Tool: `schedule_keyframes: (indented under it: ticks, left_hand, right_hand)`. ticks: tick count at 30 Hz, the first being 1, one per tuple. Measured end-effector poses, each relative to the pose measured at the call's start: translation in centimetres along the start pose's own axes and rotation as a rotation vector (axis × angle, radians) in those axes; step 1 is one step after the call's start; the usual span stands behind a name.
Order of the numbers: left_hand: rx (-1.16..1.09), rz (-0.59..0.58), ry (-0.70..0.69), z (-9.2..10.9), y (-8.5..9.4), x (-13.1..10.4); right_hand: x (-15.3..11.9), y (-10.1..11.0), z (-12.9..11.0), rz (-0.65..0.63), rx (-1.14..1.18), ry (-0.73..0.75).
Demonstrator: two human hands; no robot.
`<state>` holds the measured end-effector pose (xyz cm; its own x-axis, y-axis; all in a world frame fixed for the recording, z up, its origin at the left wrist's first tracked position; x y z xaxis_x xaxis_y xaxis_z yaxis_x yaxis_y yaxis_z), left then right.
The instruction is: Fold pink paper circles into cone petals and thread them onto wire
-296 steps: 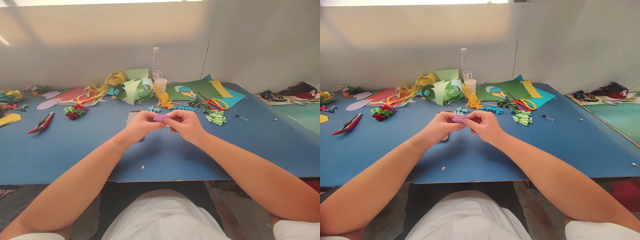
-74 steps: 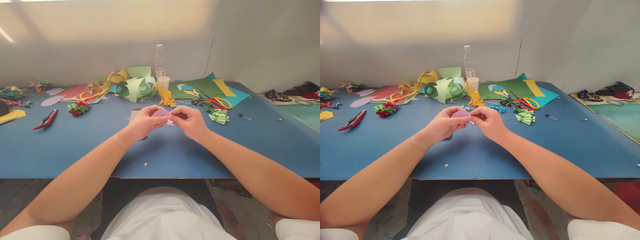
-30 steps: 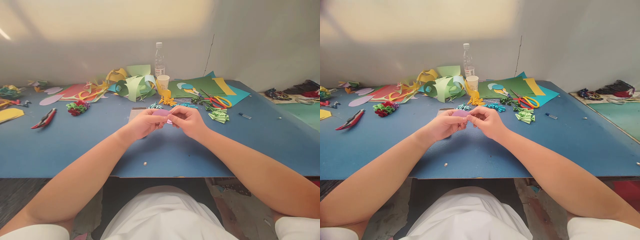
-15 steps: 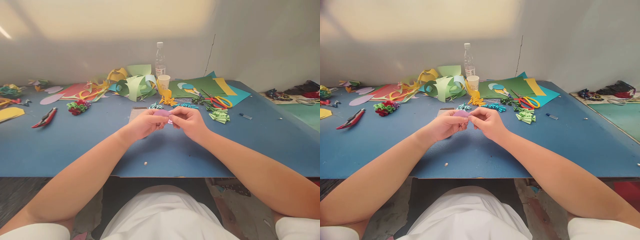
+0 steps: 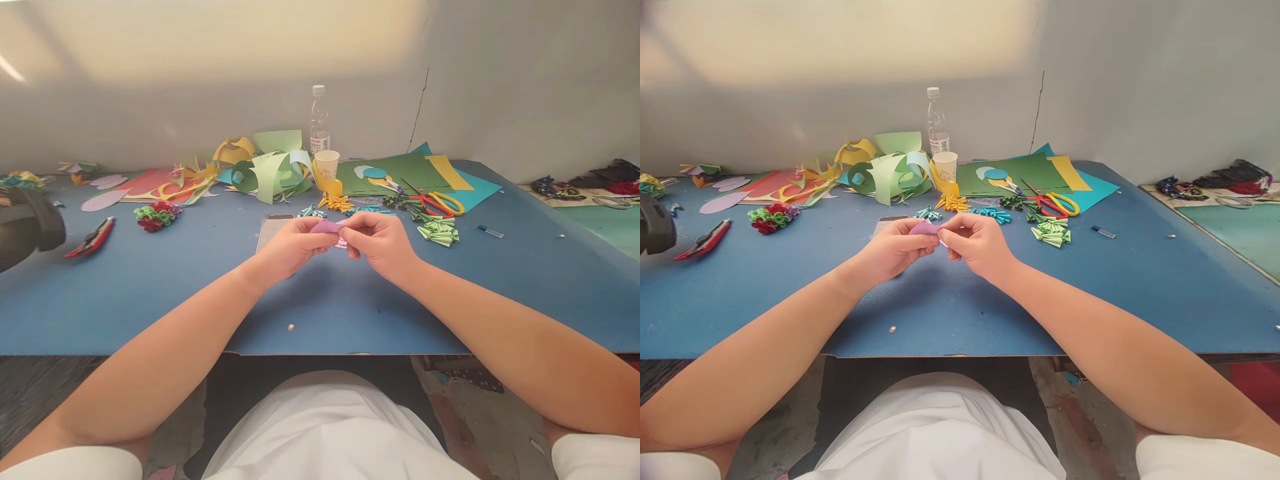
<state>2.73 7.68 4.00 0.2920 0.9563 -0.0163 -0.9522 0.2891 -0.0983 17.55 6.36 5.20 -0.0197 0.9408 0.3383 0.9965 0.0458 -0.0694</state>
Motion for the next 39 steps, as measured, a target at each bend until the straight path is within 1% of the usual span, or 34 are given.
schedule_keyframes:
  ticks: [6,12,16,23,31,39]
  left_hand:
    - [0.002,0.005,-0.003,0.01,0.20,0.13]
    - [0.019,-0.006,-0.004,-0.10,0.19,0.12]
    - [0.020,-0.006,-0.004,0.04,0.04,0.03]
    - [0.013,-0.017,0.005,0.10,-0.07,-0.02]
    - [-0.022,-0.055,0.007,0.27,-0.65,-0.25]
    - [-0.002,-0.088,0.025,0.53,-0.57,-0.52]
  right_hand:
    - [-0.14,-0.09,-0.18,-0.004,-0.016,0.005]
    - [0.10,0.27,0.08,0.050,-0.018,-0.037]
    - [0.17,0.21,0.30,0.037,0.021,-0.065]
    - [0.12,0.16,0.47,0.026,0.045,-0.068]
    - [0.09,0.13,0.35,0.007,0.074,-0.052]
    - [-0.08,-0.01,-0.03,0.002,0.107,-0.063]
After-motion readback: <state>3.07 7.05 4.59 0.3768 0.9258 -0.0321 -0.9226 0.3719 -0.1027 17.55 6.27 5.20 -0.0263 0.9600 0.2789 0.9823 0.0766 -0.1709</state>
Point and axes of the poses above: each hand's wrist, its own x-axis towards the middle knuckle, its own y-axis out of the back of the hand, z = x × y, the point moved 7 cm from there along x, towards the middle knuckle, and after that the axes turned 12 degrees about z, right-handed, at the moved point
